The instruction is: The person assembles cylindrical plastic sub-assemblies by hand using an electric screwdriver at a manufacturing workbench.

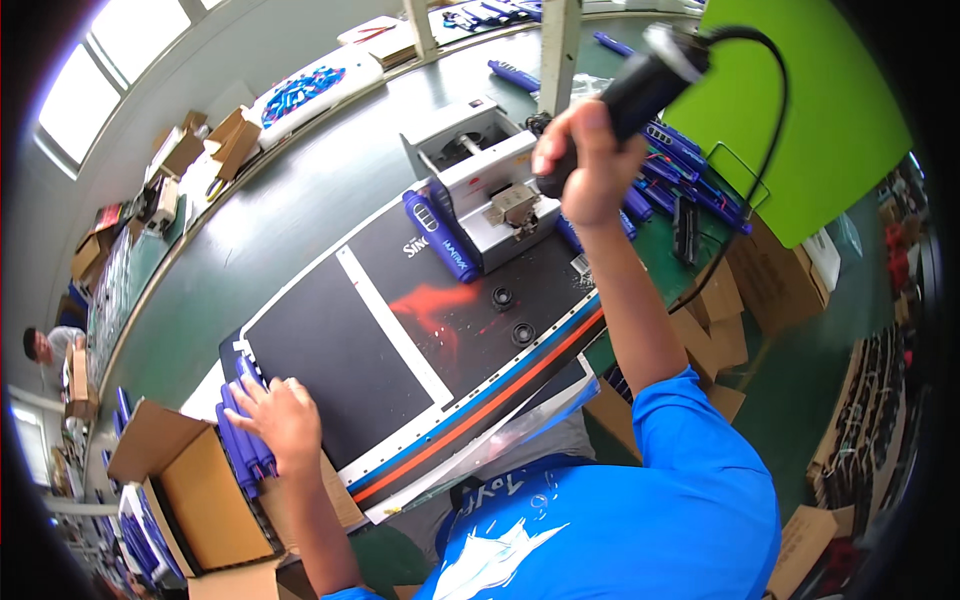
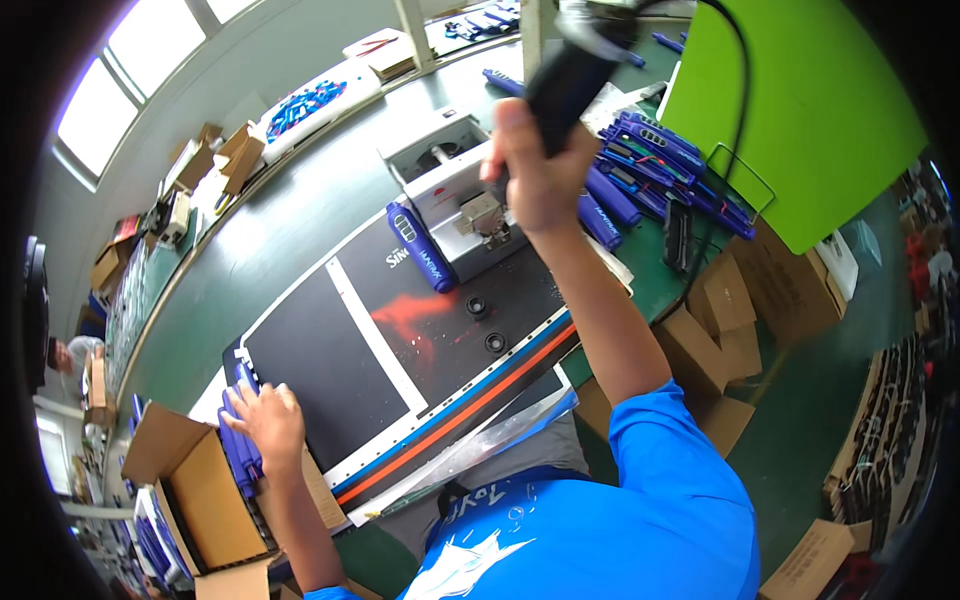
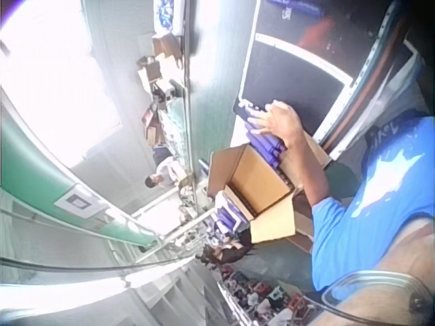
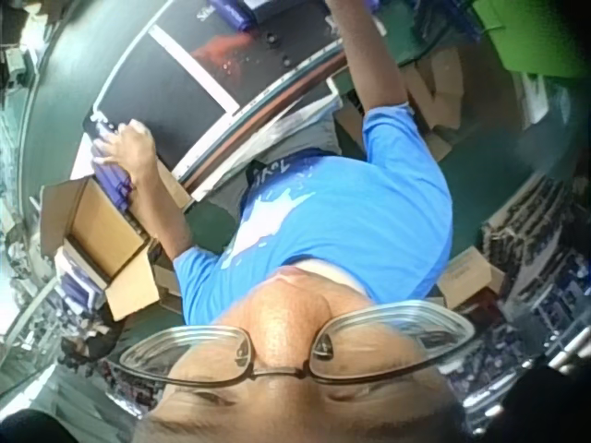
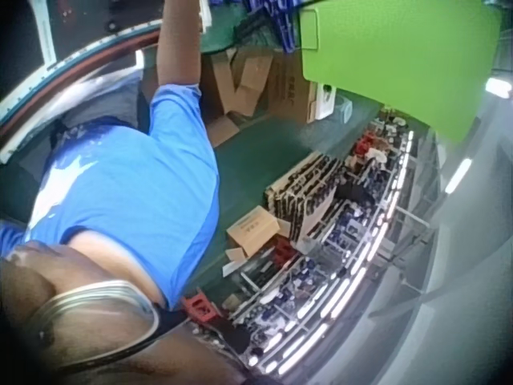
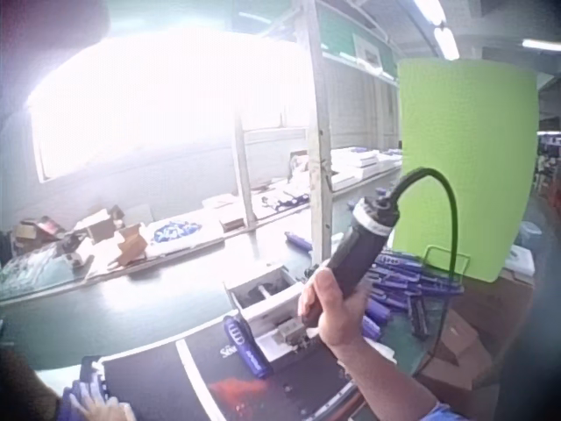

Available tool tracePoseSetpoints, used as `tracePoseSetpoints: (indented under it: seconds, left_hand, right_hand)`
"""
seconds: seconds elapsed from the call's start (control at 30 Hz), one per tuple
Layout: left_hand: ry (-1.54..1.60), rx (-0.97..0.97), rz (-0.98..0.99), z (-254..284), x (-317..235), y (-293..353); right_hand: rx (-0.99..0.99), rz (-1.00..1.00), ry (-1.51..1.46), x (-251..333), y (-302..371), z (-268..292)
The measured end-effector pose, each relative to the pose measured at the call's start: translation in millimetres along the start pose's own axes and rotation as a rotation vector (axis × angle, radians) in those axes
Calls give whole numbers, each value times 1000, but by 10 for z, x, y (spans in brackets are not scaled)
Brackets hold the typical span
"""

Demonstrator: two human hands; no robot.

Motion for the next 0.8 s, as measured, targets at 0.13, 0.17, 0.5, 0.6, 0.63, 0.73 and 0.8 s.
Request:
tracePoseSetpoints:
  seconds: [0.13,0.17,0.5,0.6,0.63,0.73,0.8]
  left_hand:
    - [409,-105,-431,289,-926,-55]
    - [553,-113,-586,397,-1221,-57]
    - [384,-161,-1108,561,-2497,-24]
    - [458,-315,-1075,561,-2196,0]
    - [483,-254,-1057,466,-2081,-12]
    - [762,-75,-897,467,-1619,-33]
    - [1174,169,-551,414,-1229,-31]
  right_hand:
    - [9,-205,-17,-312,83,-36]
    - [20,-208,11,-307,113,-73]
    - [-7,-230,-11,-112,388,31]
    - [22,-191,-126,82,455,127]
    - [15,-198,-267,141,489,93]
    - [62,-208,-519,292,625,-47]
    - [110,-240,-595,387,702,-176]
Point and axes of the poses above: each hand's wrist, its own y-axis away from the middle knuckle, its own z-axis out of the back of the hand, x = y × z, the point moved 9 cm from there along -y, towards the middle knuckle, and after that the axes turned 2 degrees about -y, right-handed, at the moved point
